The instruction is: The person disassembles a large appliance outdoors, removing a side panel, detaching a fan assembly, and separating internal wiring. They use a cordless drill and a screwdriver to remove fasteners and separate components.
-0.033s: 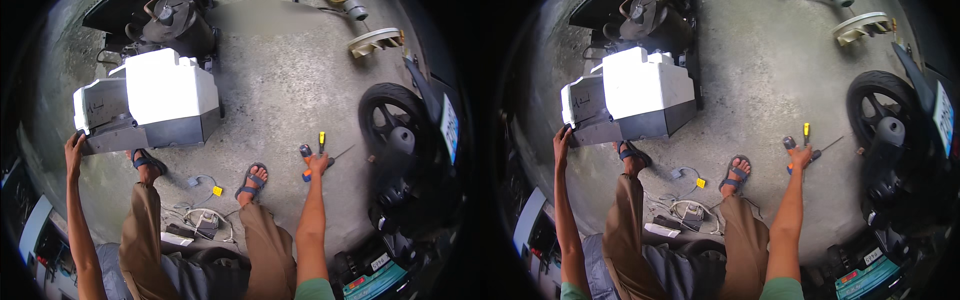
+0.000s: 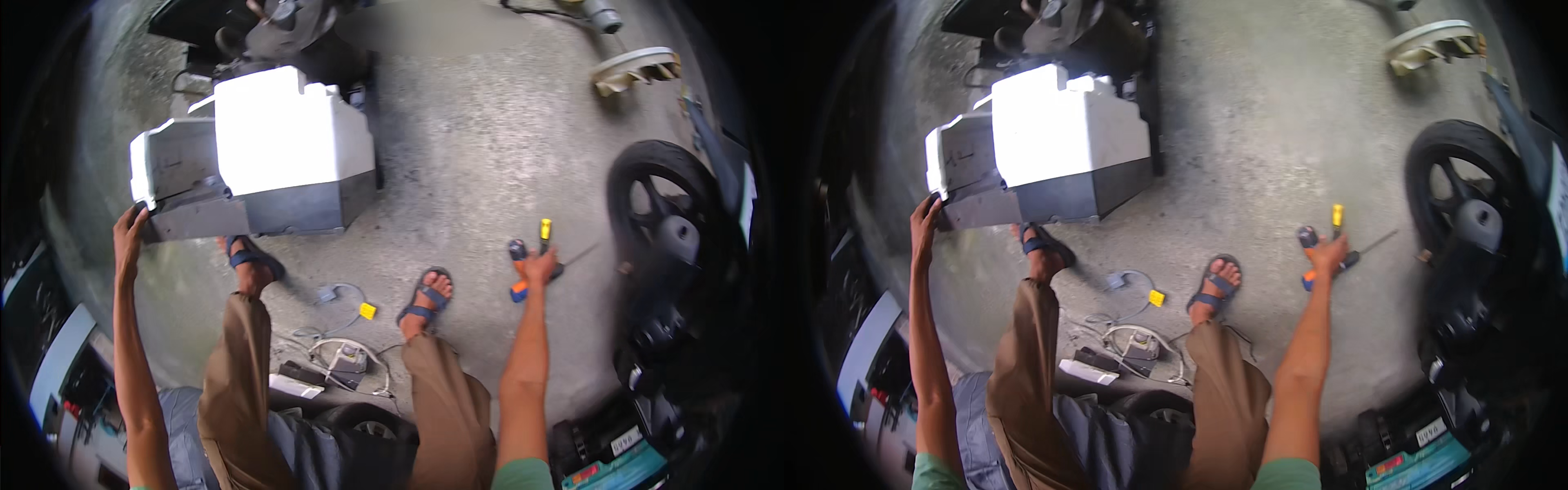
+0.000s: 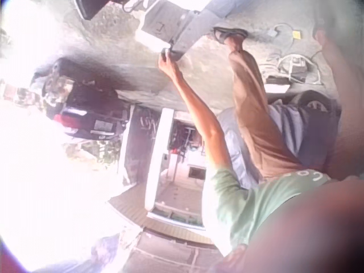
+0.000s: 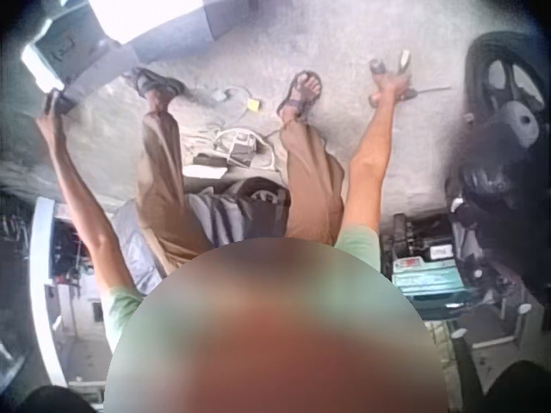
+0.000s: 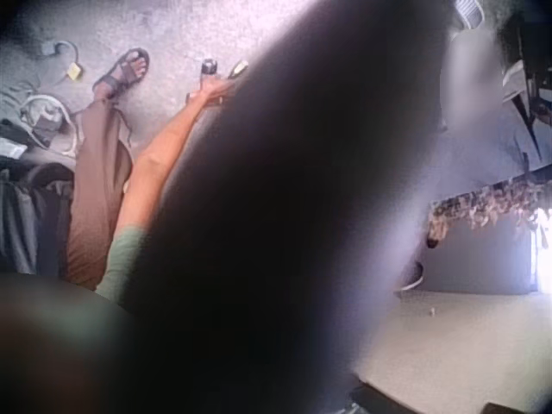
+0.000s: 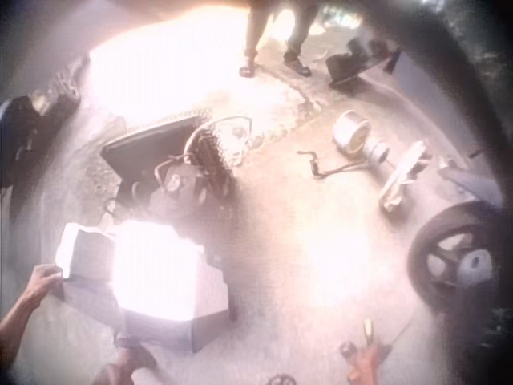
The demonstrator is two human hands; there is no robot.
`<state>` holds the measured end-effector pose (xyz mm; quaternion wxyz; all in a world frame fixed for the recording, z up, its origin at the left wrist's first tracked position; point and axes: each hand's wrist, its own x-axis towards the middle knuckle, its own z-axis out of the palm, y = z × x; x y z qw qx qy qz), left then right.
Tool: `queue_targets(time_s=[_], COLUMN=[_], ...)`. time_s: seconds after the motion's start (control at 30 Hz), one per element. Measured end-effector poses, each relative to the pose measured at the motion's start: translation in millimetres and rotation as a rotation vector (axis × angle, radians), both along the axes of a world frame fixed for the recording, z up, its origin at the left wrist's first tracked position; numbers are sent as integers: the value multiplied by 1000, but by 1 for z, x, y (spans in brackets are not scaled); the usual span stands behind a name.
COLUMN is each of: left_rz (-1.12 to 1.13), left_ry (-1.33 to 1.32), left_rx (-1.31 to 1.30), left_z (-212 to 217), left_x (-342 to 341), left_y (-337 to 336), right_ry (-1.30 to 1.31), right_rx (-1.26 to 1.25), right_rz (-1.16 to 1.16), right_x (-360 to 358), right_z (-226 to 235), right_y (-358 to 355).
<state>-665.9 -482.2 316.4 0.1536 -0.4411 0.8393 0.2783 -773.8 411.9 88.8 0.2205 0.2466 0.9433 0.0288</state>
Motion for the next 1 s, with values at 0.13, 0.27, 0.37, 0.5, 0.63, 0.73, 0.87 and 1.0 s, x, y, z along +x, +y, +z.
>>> queue_targets(time_s=[0.13,0.27,0.37,0.5,0.63,0.73,0.87,1.0], left_rz=[14,1,127,378,286,117,-115,-5], left_ry=[47,64,140,200,309,310,247,409], left_rx=[-40,-27,117,326,533,595,486,594], left_z=[5,3,6,11,-1,-7,-11,-28], left_x=[-9,-11,3,35,53,58,61,64], left_y=[13,17,10,-2,-17,-31,-41,-45], right_ry=[43,24,147,414,438,207,63,-389], right_rx=[-184,-66,-24,-259,-673,-922,-1383,-1655], right_rz=[79,362,494,671,734,402,-87,-502], right_x=[-43,-53,-58,-26,29,68,122,171], right_z=[-44,20,139,351,462,460,390,317], right_y=[17,-15,-50,-144,-274,-356,-443,-485])
